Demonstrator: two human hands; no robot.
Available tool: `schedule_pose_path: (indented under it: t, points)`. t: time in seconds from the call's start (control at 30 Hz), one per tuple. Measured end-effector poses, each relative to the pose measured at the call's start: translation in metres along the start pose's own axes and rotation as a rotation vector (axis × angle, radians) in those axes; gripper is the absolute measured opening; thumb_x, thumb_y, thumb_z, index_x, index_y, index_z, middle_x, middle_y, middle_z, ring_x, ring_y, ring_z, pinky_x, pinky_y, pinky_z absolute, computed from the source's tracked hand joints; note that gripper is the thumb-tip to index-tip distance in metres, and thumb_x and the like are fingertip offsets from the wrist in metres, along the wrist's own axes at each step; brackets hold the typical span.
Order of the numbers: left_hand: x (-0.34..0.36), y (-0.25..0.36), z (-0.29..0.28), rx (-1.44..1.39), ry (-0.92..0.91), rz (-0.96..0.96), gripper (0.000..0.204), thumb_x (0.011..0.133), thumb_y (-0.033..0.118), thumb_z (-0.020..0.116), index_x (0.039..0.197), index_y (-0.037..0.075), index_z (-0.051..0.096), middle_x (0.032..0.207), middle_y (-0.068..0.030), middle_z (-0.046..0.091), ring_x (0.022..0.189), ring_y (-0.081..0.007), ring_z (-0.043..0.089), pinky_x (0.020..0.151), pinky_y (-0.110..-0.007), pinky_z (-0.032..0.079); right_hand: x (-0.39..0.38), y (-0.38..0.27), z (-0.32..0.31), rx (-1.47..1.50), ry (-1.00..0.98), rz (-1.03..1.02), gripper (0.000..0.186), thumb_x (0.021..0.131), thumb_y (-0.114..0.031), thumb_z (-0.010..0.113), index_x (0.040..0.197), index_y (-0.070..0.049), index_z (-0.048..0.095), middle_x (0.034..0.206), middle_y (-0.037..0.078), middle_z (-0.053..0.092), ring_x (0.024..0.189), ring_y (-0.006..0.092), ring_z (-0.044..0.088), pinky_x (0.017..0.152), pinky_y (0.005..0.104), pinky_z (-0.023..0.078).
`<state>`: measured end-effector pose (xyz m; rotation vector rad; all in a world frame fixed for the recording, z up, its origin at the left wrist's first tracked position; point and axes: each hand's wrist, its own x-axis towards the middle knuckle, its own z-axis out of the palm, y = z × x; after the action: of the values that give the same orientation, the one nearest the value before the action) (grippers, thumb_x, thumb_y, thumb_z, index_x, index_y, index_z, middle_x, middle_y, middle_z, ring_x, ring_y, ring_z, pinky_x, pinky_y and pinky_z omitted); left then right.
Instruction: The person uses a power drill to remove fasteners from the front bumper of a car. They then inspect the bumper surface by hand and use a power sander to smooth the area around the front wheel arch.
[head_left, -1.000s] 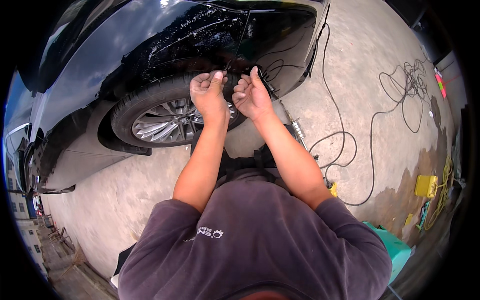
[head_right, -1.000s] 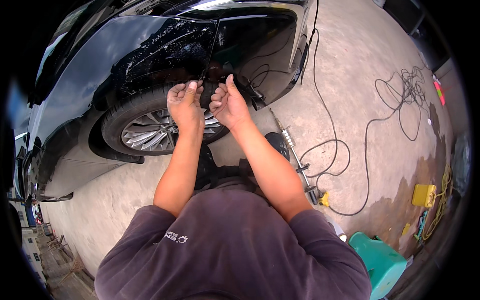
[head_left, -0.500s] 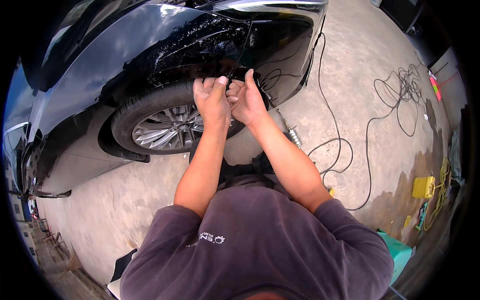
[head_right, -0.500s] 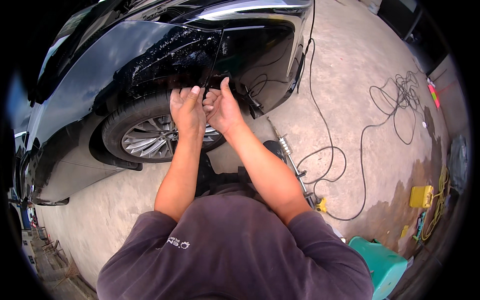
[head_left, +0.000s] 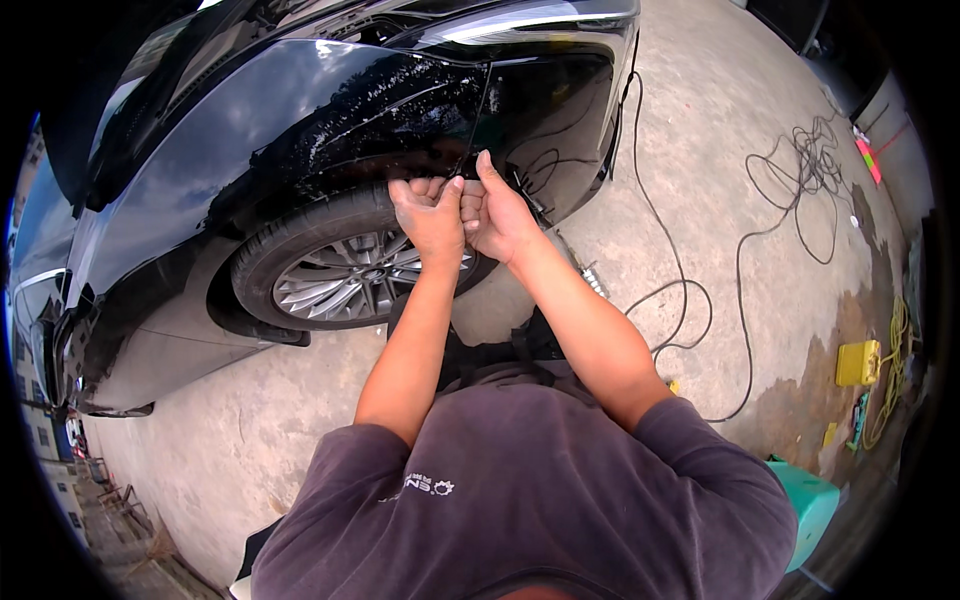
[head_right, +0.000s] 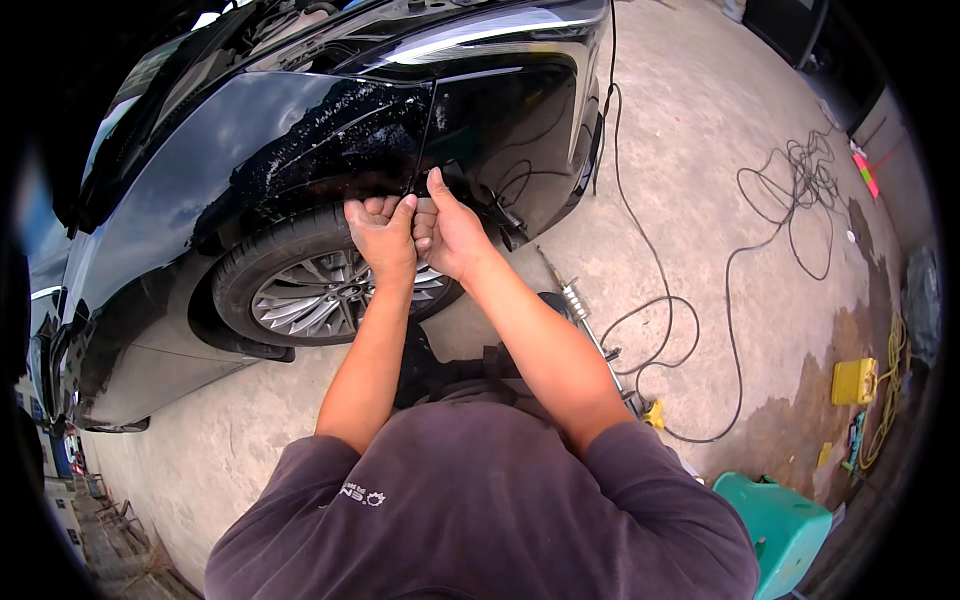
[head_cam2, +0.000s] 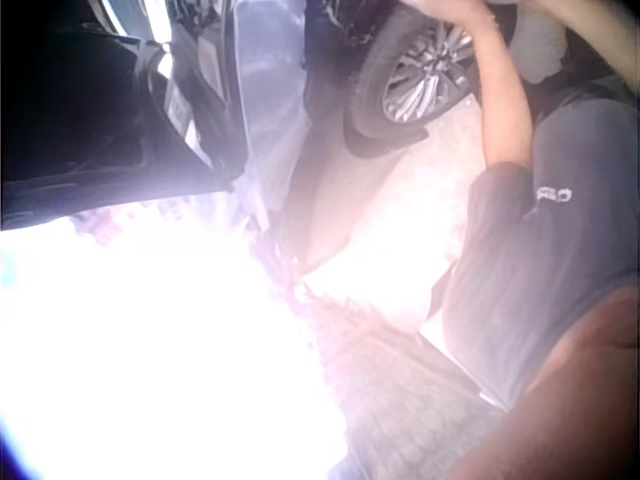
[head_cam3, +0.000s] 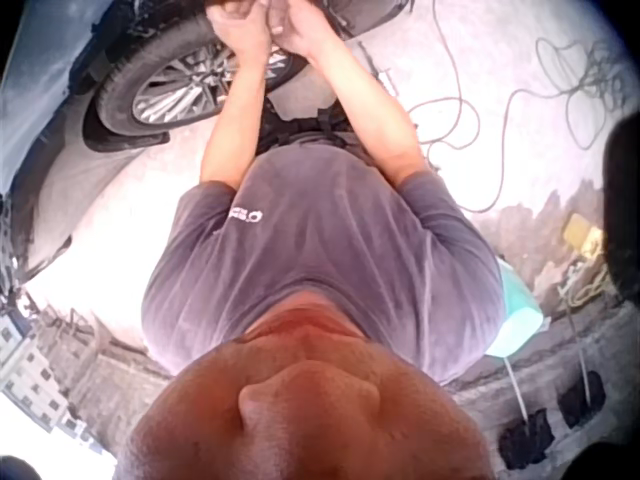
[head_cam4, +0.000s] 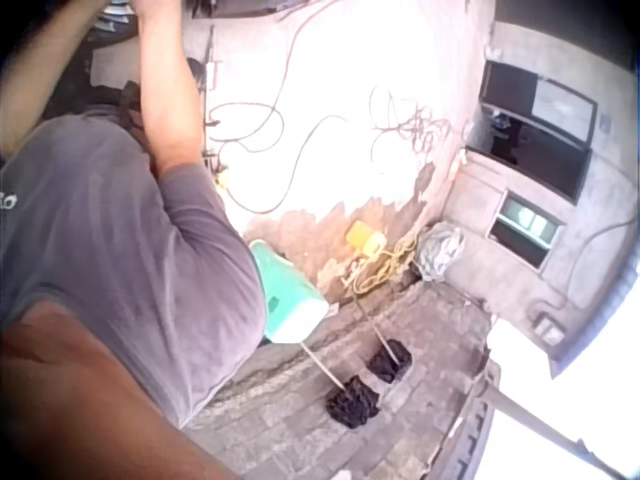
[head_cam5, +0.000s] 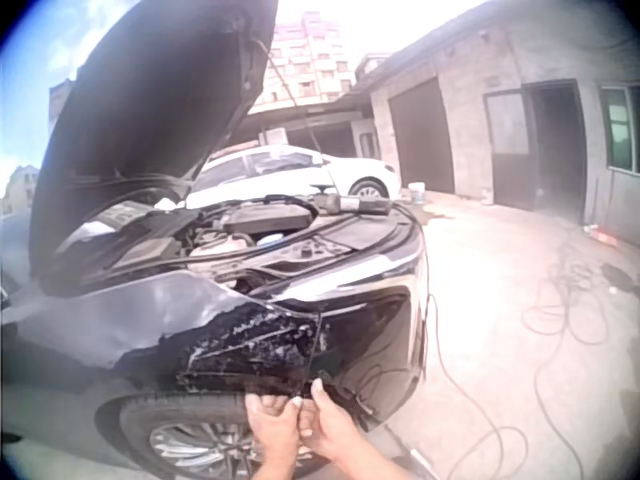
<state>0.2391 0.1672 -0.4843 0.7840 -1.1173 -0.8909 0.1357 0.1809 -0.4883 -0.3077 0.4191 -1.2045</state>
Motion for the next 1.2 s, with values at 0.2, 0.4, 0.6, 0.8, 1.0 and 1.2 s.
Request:
schedule_pose_path:
  t: [0.2,0.4,0.6,0.8,1.0,1.2]
  points:
    - [-0.001,-0.004,0.003,-0.076,0.025,0.020,0.058,0.085,-0.017,0.072,0.129,-0.001,0.039,0.102,-0.0115,0.060,0.094,-0.0165,0.060,0.085,-0.029,0.052,-0.025,-0.055,0.040,-0.481,0.373,-0.231,0.047,0.101,-0.054,0.069,0.082,-0.014,0.054,0.063,-0.008,0.040,0.052,0.0084,0.044,0.048,0.0252,0.039]
    - [0.002,-0.005,0.001,-0.103,0.029,-0.022,0.054,0.085,-0.017,0.073,0.125,-0.001,0.041,0.098,-0.0111,0.062,0.091,-0.0154,0.061,0.084,-0.027,0.052,-0.006,-0.117,0.060,-0.760,0.447,-0.477,0.047,0.096,-0.046,0.078,0.071,-0.016,0.052,0.063,-0.006,0.044,0.052,0.0085,0.044,0.047,0.0259,0.040]
    - [0.000,-0.009,0.001,-0.062,0.088,-0.080,0.056,0.084,-0.016,0.075,0.125,-0.001,0.041,0.093,-0.0095,0.062,0.087,-0.0151,0.062,0.083,-0.026,0.052,0.006,-0.119,0.064,-0.932,0.548,-0.611,0.044,0.091,-0.037,0.085,0.067,-0.007,0.062,0.061,0.001,0.054,0.051,0.0108,0.049,0.047,0.0280,0.040]
    - [-0.001,-0.015,0.003,-0.011,0.123,-0.047,0.054,0.084,-0.014,0.078,0.123,-0.001,0.043,0.092,-0.0094,0.062,0.088,-0.0146,0.063,0.085,-0.027,0.053,0.005,-0.141,0.065,-1.088,0.466,-0.587,0.041,0.087,-0.031,0.089,0.069,-0.003,0.065,0.060,0.002,0.057,0.051,0.0114,0.050,0.049,0.0277,0.040]
    - [0.000,-0.035,-0.006,-0.018,0.073,-0.022,0.050,0.085,-0.012,0.078,0.119,0.000,0.044,0.093,-0.0086,0.064,0.090,-0.0135,0.063,0.085,-0.027,0.053,0.001,-0.108,0.061,-0.981,0.486,-0.544,0.040,0.088,-0.031,0.088,0.072,-0.003,0.066,0.061,0.002,0.057,0.050,0.0101,0.050,0.047,0.0261,0.041]
    - [0.003,-0.023,-0.004,-0.052,0.056,-0.053,0.047,0.085,-0.011,0.079,0.115,-0.001,0.044,0.090,-0.0088,0.066,0.088,-0.0140,0.066,0.082,-0.026,0.054,-0.001,-0.062,0.030,-0.960,0.489,-0.527,0.039,0.090,-0.032,0.087,0.073,-0.004,0.066,0.061,0.002,0.059,0.049,0.0113,0.052,0.047,0.0261,0.041]
